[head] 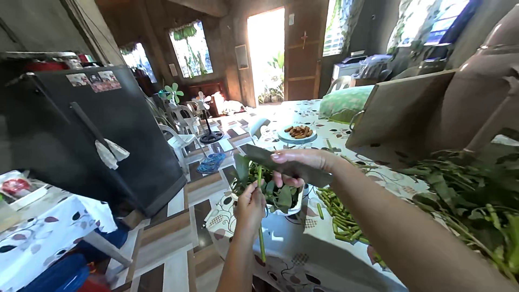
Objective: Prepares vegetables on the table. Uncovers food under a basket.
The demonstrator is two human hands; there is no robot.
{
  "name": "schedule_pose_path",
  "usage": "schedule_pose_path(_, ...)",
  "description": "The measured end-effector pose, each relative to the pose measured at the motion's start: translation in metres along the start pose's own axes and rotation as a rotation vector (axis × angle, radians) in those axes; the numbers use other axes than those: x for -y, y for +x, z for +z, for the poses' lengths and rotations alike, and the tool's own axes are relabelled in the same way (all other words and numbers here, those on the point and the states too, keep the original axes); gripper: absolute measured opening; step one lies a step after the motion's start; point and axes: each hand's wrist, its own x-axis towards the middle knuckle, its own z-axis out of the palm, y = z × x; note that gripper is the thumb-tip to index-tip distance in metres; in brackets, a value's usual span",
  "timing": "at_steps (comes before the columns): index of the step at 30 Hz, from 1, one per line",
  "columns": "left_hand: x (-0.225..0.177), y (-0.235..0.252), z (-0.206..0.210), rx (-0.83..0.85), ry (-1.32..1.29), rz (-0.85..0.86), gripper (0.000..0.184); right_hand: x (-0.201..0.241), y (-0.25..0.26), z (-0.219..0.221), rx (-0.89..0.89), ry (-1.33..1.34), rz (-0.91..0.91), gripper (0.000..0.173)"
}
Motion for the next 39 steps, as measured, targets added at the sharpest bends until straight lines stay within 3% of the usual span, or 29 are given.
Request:
schedule_pose_path(5, 0.000, -0.005, 0.014, 0.115, -0.023, 0.047, 0.034, -0.029, -0.016, 0.002, -0.070, 0.123, -0.139, 0.030)
schedule_pose_path(10, -0.004, -0.009, 0.027, 0.178, -0.027, 0.049, 0.032, -0.047, -0.034, 0.010, -0.115, 0.213, -0.199, 0.065)
schedule_pose_path(14, -0.008, -0.011, 0.038, 0.213, -0.030, 0.055, 0.031, -0.049, -0.047, 0.016, -0.207, 0.212, -0.202, 0.059)
schedule_pose_path(21, -0.011, -0.029, 0.062, 0.312, -0.145, -0.064, 0.023, -0.050, -0.061, 0.042, -0.724, -0.274, -0.008, 0.075)
schedule_pose_path(25, -0.006, -0.050, 0.072, 0.460, -0.044, -0.132, 0.037, -0.069, -0.088, 0.030, -0.984, -0.108, 0.090, 0.070)
schedule_pose_path(29, 0.007, -0.043, 0.076, 0.460, -0.015, -0.144, 0.036, -0.082, -0.133, 0.020, -0.803, 0.104, 0.204, 0.053)
schedule_pose_path(34, 0.014, -0.036, 0.086, 0.506, 0.007, -0.159, 0.038, -0.099, -0.166, 0.015, -0.582, 0.210, 0.102, 0.086)
schedule_pose_path(39, 0.022, -0.037, 0.095, 0.534, 0.042, -0.145, 0.036, -0.094, -0.167, 0.030, -0.566, 0.177, 0.118, 0.089)
